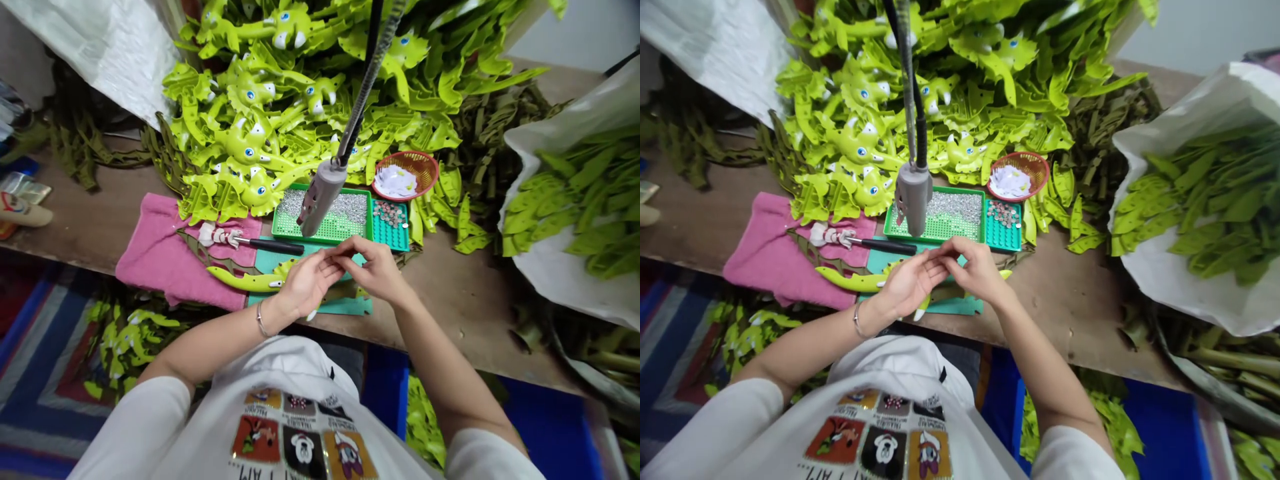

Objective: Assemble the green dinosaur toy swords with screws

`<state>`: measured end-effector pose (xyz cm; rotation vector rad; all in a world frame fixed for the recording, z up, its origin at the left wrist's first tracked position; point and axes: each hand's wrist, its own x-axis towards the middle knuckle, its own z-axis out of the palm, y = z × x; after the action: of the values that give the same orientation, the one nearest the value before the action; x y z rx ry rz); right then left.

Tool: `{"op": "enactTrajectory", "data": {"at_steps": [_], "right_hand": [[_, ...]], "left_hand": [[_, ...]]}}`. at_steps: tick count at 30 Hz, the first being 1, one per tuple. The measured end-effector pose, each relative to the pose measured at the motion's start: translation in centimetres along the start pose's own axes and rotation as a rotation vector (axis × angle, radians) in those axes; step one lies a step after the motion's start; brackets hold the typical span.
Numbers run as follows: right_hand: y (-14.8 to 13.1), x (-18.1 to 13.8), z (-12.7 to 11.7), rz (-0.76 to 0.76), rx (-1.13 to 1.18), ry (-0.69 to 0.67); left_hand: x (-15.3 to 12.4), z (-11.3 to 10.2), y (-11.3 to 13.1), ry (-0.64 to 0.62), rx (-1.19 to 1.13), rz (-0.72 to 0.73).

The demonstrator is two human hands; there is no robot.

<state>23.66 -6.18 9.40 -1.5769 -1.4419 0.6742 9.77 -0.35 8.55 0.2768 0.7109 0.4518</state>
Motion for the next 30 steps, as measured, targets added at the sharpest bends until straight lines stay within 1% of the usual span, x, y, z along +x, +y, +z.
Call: {"op": "enactTrajectory", "data": {"at_steps": [5, 10, 15, 19, 25, 30], "right_hand": [[0.8, -1.3, 1.4, 0.003, 0.072, 0.111], [0.5, -2.5, 1.9, -0.066, -0.036, 0.158], [0.4, -3.9, 3.0, -0.067, -0.099, 0.15], [1.0, -4.4, 4.4, -0.09, -0.156, 0.123], [1.8, -3.9, 6.2, -0.22, -0.368, 0.144], [2.3, -4.0, 6.6, -0.252, -0.475, 0.137]], "left_hand": [[-1.0, -1.2, -0.5, 0.017, -0.01, 0.002], [-3.0, -2.6, 0.2, 0.05, 0.086, 0.06], [-5.3, -4.8, 1.4, 0.08, 0.147, 0.164], [-6.4, -6.2, 1.7, 0.126, 0.123, 0.198], [-6.7, -6.7, 0.8, 0.139, 0.104, 0.211], [-6.4, -6.6, 0.3, 0.138, 0.089, 0.229]]}}
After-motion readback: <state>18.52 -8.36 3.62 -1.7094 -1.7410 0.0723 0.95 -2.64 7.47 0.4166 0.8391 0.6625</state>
